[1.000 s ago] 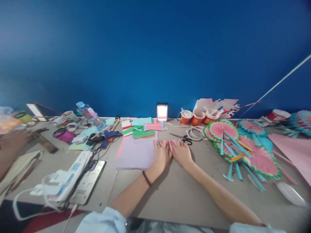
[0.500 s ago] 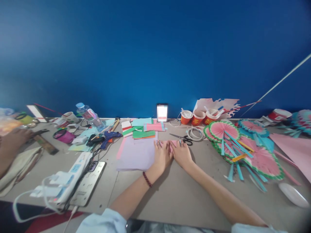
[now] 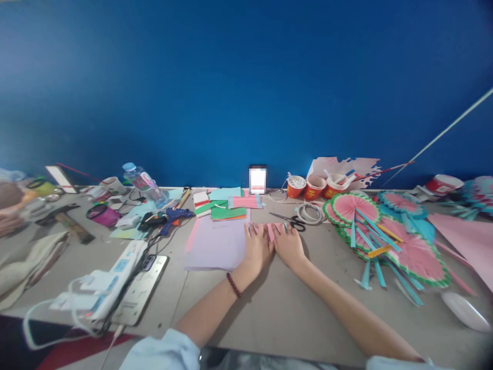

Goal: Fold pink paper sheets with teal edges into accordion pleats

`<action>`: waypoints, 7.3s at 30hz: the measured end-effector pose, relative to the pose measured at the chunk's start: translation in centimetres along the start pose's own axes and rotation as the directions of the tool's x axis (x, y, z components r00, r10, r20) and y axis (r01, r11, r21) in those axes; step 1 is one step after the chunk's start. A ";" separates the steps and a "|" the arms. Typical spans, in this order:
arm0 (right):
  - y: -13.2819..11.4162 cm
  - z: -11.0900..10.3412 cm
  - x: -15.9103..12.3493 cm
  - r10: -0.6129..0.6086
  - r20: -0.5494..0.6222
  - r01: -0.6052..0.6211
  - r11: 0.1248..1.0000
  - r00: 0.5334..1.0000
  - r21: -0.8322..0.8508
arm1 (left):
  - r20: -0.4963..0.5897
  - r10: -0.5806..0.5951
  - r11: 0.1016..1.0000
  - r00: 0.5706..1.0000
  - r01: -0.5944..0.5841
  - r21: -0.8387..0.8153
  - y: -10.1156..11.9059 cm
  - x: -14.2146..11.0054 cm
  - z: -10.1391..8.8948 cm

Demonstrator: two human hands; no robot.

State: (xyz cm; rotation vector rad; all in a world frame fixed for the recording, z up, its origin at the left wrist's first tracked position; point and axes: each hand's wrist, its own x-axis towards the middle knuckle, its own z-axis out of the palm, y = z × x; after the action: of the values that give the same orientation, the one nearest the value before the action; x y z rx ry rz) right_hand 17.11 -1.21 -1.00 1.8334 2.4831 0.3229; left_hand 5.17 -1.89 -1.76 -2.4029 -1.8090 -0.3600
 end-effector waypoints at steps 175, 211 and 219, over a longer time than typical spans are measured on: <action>8.5 -1.6 1.8 -0.262 -0.169 0.302 0.644 0.950 0.703 | -0.479 0.072 0.559 0.875 -0.433 -0.707 -2.6 -0.1 -2.4; 7.1 -1.3 1.8 -0.307 -0.173 0.348 0.886 0.936 0.308 | -0.280 0.341 0.925 0.897 -0.374 -0.069 -5.3 1.2 1.2; 7.3 0.0 2.0 -0.282 -0.081 0.287 0.835 0.956 0.469 | -0.204 0.398 0.895 0.894 -0.427 -0.128 -5.0 1.4 2.9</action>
State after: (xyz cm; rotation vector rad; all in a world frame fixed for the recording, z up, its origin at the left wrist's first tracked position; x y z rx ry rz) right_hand 23.36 2.77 0.58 1.5315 2.9857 -0.3286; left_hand 1.13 1.49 -4.45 -2.6853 -1.1915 -0.6717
